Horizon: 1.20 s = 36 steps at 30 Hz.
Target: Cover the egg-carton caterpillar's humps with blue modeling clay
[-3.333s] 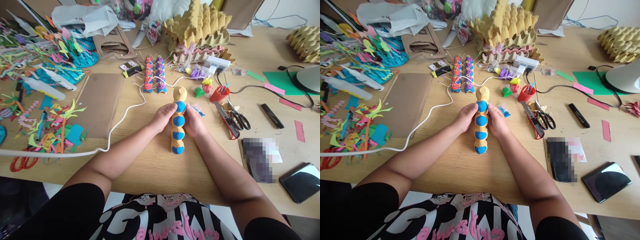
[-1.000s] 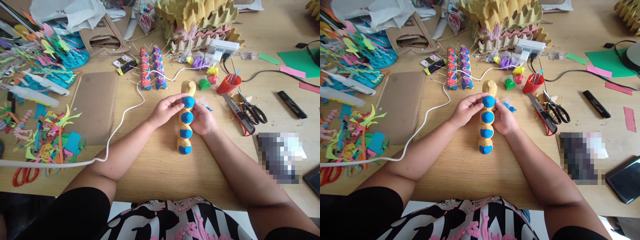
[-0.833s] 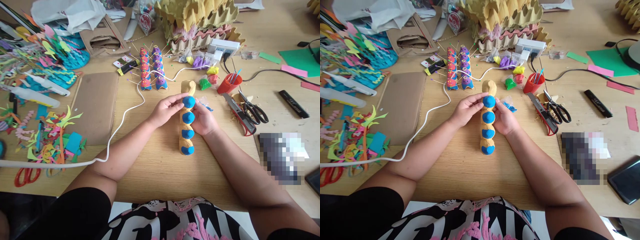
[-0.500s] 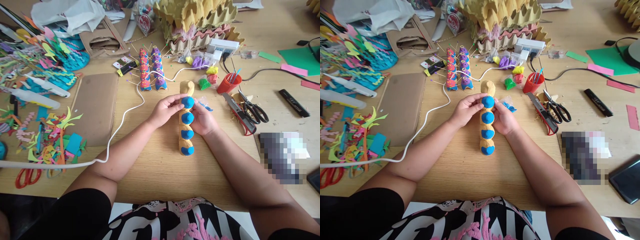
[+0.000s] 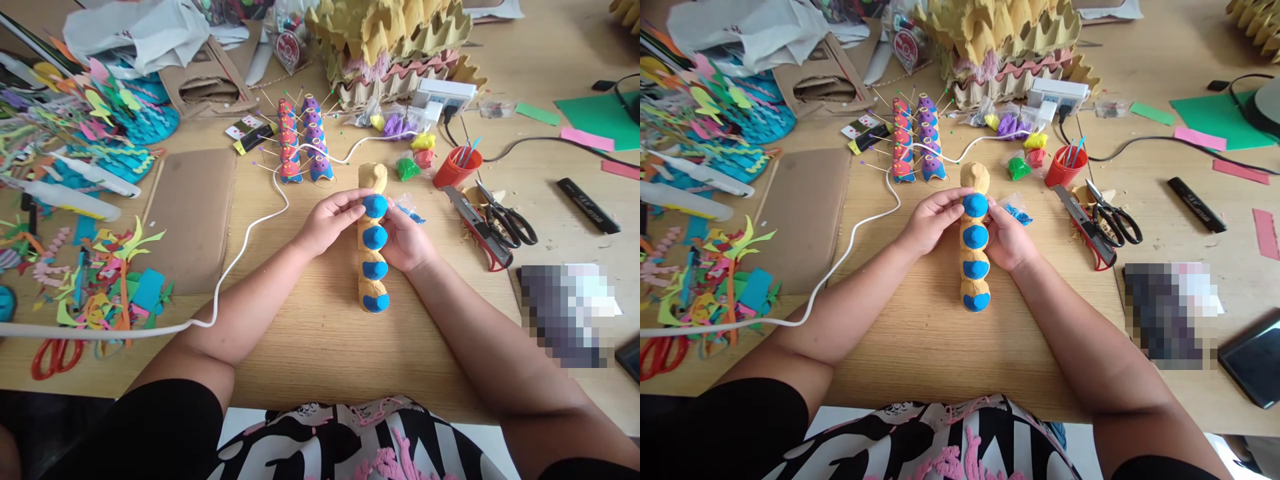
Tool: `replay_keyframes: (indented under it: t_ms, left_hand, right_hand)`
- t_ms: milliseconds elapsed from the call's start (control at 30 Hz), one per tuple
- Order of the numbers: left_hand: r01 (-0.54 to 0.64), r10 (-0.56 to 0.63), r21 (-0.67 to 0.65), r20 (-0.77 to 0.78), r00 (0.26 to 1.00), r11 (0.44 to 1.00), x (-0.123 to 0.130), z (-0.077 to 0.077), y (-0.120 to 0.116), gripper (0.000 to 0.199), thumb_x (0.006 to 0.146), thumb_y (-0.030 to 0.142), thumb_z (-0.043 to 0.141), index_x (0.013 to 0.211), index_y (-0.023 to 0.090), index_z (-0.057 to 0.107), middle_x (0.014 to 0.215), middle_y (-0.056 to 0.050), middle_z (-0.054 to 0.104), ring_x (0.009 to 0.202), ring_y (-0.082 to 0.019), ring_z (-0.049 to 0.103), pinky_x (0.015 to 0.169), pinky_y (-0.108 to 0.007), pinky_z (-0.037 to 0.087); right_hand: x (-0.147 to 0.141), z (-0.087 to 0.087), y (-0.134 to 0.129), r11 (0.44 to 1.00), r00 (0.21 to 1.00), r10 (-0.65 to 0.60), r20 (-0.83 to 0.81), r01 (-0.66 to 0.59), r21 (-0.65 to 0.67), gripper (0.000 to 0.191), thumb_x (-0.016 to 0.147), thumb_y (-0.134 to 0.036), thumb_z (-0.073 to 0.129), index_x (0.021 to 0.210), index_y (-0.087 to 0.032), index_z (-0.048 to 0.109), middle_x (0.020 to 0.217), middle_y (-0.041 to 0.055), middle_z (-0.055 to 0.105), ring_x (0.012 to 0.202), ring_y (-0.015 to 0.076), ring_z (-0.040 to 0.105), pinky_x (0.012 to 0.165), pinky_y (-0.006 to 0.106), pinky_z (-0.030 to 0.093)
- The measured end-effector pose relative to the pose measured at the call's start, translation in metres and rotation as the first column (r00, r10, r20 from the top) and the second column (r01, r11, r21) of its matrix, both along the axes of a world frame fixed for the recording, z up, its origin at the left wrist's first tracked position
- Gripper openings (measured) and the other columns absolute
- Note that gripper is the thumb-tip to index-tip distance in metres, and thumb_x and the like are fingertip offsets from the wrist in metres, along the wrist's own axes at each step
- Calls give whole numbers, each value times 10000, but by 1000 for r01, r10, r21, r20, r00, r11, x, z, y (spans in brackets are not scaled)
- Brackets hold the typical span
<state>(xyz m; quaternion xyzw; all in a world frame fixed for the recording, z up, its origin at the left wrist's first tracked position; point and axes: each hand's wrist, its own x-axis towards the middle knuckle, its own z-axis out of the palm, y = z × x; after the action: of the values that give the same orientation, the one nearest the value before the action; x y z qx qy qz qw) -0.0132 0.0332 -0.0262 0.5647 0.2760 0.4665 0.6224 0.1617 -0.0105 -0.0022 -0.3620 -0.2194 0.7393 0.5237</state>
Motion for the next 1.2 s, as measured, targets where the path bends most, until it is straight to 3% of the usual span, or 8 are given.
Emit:
replay_keyframes:
  t_ms: [200, 400, 567, 733, 967, 1200]
  left_hand:
    - [-43, 43, -4, -14, 999, 999, 1, 0, 1, 512, 813, 617, 949, 1191, 290, 839, 1021, -4, 844, 959, -156, 769, 916, -314, 624]
    - [48, -35, -137, 95, 995, 989, 0, 4, -3, 471, 872, 630, 893, 1191, 289, 833, 1145, -22, 877, 1050, -182, 807, 942, -332, 646]
    - [27, -21, -98, 63, 998, 995, 0, 4, -2, 496, 842, 604, 930, 1199, 277, 820, 1202, -33, 873, 1127, -195, 807, 1018, -346, 637]
    - [10, -8, -59, 31, 999, 998, 0, 3, -2, 508, 833, 633, 927, 1164, 271, 796, 1134, -29, 872, 1099, -203, 811, 1009, -367, 635]
    - [-6, 22, -167, 95, 995, 986, 2, 4, -4, 551, 833, 669, 904, 1242, 311, 806, 1148, -4, 867, 1005, -181, 806, 890, -327, 643]
    - [-23, 32, -136, 65, 997, 990, 2, 1, -2, 498, 830, 664, 903, 1138, 290, 788, 1041, 1, 849, 1000, -186, 791, 919, -344, 629]
  right_hand:
    - [-1, -1, -1, 1000, 1000, 13, -27, -13, 1, 263, 1001, -482, 794, 913, -259, 686, 827, -37, 767, 758, 137, 705, 765, 269, 620]
    - [1, -3, -1, 1000, 999, 22, -23, -22, 4, 266, 984, -487, 810, 902, -266, 686, 820, -35, 763, 752, 151, 693, 763, 286, 627]
    - [0, -2, -1, 1000, 1000, 5, -8, -5, 14, 281, 976, -499, 822, 899, -275, 669, 821, -43, 765, 753, 155, 689, 747, 289, 613]
    - [-2, -2, -1, 1000, 1000, 11, 7, -11, 26, 352, 967, -583, 827, 920, -266, 683, 813, -41, 766, 731, 148, 684, 730, 287, 603]
    - [0, -3, -3, 997, 998, 51, 31, -53, 63, 354, 928, -616, 862, 919, -290, 726, 873, -24, 797, 811, 191, 731, 829, 371, 658]
    - [-1, -1, -3, 995, 998, 57, 15, -58, 76, 303, 954, -530, 861, 926, -251, 746, 851, -22, 795, 794, 162, 708, 785, 301, 629]
